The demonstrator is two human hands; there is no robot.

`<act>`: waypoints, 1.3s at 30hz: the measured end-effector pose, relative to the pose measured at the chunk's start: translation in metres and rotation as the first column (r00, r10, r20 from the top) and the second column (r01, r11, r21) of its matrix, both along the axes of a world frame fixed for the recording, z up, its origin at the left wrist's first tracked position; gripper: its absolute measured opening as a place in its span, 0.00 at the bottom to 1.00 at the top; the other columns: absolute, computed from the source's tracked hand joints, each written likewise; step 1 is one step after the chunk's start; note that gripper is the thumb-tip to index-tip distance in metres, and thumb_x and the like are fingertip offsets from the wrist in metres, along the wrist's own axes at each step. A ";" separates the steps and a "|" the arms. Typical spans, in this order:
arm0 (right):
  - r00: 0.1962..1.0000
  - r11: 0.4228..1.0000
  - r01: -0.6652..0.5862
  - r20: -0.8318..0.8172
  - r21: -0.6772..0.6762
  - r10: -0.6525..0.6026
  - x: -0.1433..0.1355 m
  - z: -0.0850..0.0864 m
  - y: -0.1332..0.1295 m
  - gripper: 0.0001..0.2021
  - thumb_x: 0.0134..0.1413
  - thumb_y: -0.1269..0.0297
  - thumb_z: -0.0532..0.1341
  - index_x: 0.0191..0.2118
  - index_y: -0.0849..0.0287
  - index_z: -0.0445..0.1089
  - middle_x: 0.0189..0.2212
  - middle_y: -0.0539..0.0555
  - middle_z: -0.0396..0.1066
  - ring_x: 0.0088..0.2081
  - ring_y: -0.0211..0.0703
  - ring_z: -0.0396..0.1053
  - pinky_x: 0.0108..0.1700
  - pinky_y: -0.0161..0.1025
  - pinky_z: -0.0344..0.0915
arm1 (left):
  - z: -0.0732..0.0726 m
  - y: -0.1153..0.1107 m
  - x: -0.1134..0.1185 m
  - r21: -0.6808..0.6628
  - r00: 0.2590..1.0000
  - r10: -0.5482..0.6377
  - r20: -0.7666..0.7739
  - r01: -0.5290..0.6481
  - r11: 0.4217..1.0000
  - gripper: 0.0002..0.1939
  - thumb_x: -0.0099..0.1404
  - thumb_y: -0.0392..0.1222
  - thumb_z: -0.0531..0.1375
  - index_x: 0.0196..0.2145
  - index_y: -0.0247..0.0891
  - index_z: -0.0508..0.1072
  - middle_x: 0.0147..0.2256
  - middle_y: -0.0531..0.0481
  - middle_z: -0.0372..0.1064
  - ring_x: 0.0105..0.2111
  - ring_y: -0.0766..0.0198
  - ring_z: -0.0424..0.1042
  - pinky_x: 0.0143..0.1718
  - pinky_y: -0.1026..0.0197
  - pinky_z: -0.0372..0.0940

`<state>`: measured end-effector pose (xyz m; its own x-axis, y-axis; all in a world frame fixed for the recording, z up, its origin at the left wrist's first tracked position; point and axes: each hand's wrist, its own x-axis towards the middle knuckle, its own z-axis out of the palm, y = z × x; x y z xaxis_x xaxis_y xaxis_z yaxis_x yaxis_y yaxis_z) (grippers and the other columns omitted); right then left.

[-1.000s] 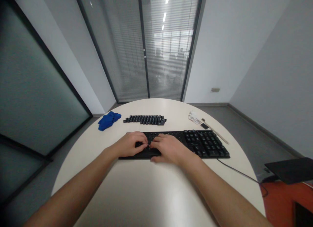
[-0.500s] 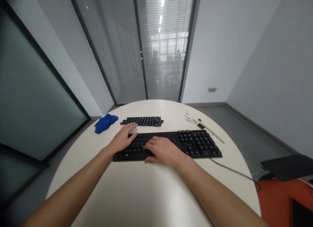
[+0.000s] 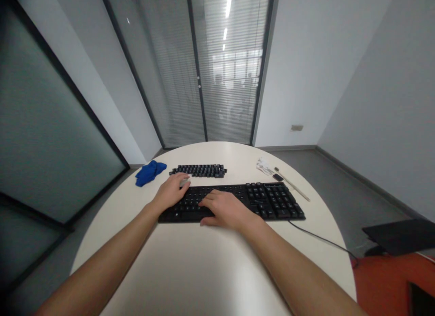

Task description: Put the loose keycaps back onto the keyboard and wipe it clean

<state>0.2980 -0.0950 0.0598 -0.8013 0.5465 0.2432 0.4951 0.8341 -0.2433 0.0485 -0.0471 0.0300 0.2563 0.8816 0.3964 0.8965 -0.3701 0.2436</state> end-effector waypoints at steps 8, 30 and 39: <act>1.000 1.000 0.004 -0.004 0.005 -0.004 0.001 -0.003 0.002 0.22 0.56 0.52 0.68 0.52 0.59 0.74 0.46 0.60 0.76 0.49 0.53 0.72 0.52 0.46 0.68 | 0.004 0.024 0.001 -0.071 0.993 -0.077 -0.095 0.070 0.995 0.22 0.71 0.38 0.53 0.61 0.38 0.67 0.61 0.43 0.67 0.60 0.49 0.64 0.61 0.48 0.60; 1.000 1.000 0.008 0.014 -0.005 -0.008 0.000 0.001 0.000 0.22 0.57 0.53 0.68 0.53 0.61 0.74 0.46 0.60 0.76 0.49 0.54 0.72 0.52 0.47 0.68 | -0.008 0.030 -0.009 -0.183 0.971 0.136 0.198 -0.099 0.978 0.09 0.63 0.35 0.62 0.38 0.37 0.82 0.36 0.45 0.80 0.37 0.54 0.78 0.45 0.55 0.69; 1.000 0.999 0.009 -0.003 -0.038 -0.009 -0.002 0.000 0.000 0.24 0.58 0.49 0.66 0.54 0.60 0.73 0.47 0.59 0.76 0.50 0.53 0.71 0.52 0.47 0.68 | -0.001 0.018 -0.008 -0.122 0.907 0.098 0.409 -0.052 0.991 0.07 0.64 0.32 0.62 0.37 0.37 0.80 0.39 0.47 0.80 0.40 0.58 0.77 0.47 0.58 0.69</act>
<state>0.2962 -0.0948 0.0601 -0.7956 0.5627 0.2246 0.5019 0.8197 -0.2760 0.0405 -0.0291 0.0291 0.0210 0.9344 0.3557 0.7313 -0.2570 0.6318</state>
